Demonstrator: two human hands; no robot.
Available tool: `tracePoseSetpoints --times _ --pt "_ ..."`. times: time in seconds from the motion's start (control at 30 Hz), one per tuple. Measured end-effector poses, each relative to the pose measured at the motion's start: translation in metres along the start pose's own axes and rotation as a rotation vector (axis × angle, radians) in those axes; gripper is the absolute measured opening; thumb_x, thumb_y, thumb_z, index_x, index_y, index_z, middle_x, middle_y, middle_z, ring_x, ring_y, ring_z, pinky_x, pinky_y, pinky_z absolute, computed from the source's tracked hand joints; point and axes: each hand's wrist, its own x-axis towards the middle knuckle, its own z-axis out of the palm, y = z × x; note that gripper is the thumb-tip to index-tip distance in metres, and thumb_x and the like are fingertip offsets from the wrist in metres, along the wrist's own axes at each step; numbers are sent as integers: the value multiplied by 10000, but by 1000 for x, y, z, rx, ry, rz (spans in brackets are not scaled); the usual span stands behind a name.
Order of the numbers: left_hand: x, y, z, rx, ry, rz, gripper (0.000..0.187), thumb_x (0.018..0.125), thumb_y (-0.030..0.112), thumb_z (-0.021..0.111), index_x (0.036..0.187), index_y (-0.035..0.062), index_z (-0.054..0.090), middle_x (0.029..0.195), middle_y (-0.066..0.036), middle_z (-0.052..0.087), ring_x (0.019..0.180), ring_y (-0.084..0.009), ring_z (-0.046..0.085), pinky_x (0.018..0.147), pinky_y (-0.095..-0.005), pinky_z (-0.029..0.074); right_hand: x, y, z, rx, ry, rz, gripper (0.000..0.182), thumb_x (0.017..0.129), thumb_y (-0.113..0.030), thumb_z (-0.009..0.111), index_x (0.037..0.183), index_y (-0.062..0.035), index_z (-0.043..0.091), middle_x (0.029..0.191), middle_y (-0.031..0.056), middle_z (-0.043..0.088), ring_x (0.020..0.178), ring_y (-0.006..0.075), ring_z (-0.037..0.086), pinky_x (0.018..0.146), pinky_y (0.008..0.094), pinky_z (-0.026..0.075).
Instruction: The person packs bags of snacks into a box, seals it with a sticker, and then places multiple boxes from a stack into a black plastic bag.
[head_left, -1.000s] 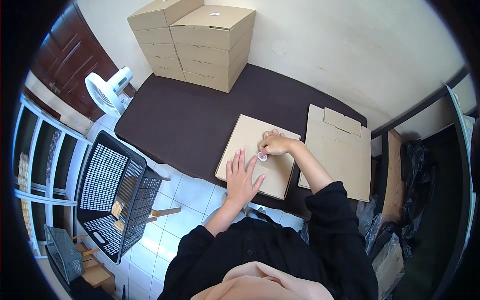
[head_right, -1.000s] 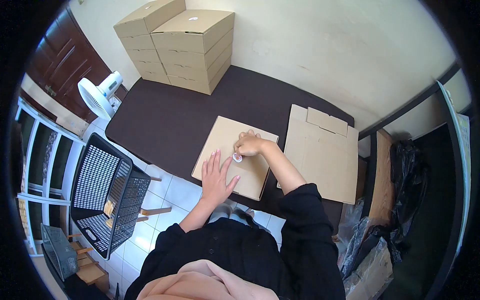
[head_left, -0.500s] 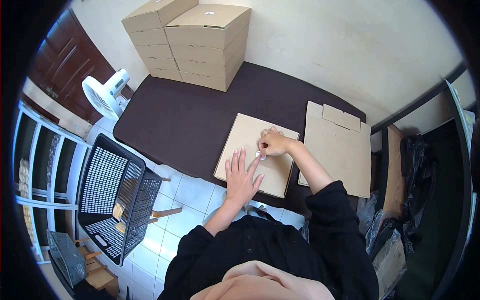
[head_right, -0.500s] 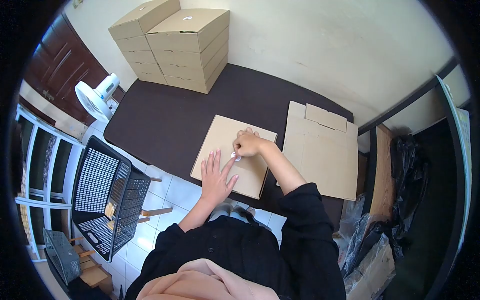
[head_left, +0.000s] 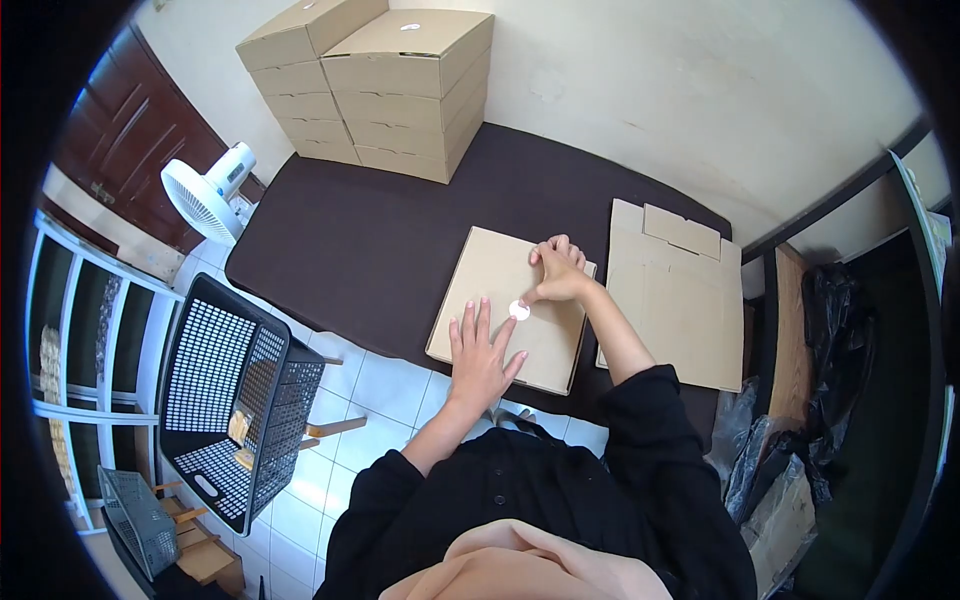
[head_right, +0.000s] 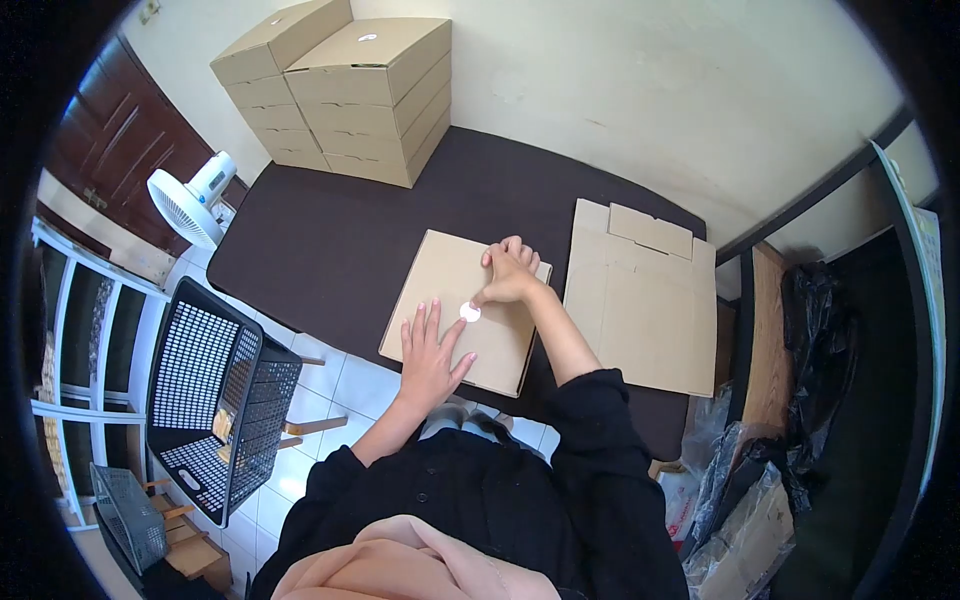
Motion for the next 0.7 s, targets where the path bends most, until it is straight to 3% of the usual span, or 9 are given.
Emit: tracePoseSetpoints --times 0.13,0.27,0.37,0.4,0.47,0.57,0.7 --pt "0 0 1 3 -2 1 525 786 373 546 1226 110 437 1363 -207 223 1269 -383 169 996 -539 150 -3 -15 14 71 60 165 756 395 -417 788 981 -143 397 1146 141 270 1166 343 194 983 559 27" --pt "0 -3 5 -58 -4 -36 648 771 388 557 1272 40 338 1360 -205 227 1274 -362 174 1003 -531 141 -10 -8 13 133 99 92 768 391 -419 785 974 -119 384 1170 168 262 1192 362 151 979 589 -34" --pt "1 -3 4 -106 8 -56 731 760 406 564 1298 6 274 1357 -202 234 1275 -347 182 1005 -522 140 -18 3 28 106 224 -6 894 373 -490 789 1055 -96 366 1267 220 205 1250 419 60 983 587 -53" --pt "2 -2 3 -91 0 -62 766 755 416 565 1309 -4 245 1354 -200 239 1274 -341 187 1005 -517 142 -24 2 28 106 224 -3 894 373 -490 789 1055 -96 366 1267 220 205 1250 419 60 983 587 -53" --pt "4 -2 -1 -70 -17 -55 769 754 427 561 1315 6 247 1349 -196 248 1268 -342 194 1000 -511 147 -33 -1 24 30 125 4 1100 350 -549 784 1201 -59 290 1340 244 130 1283 430 -24 1003 566 -51" --pt "4 -4 -3 -33 -32 -36 739 757 449 543 1317 45 278 1341 -192 264 1254 -344 212 987 -507 163 -33 12 25 54 124 -47 1262 318 -573 781 1297 -49 182 1364 231 115 1294 410 -15 1023 541 -31" --pt "5 -5 -3 21 -47 9 650 772 466 511 1299 117 357 1336 -209 265 1242 -365 219 972 -517 171 -28 17 28 105 149 -45 1275 369 -551 784 1327 -44 110 1364 208 145 1303 378 17 1037 517 3"
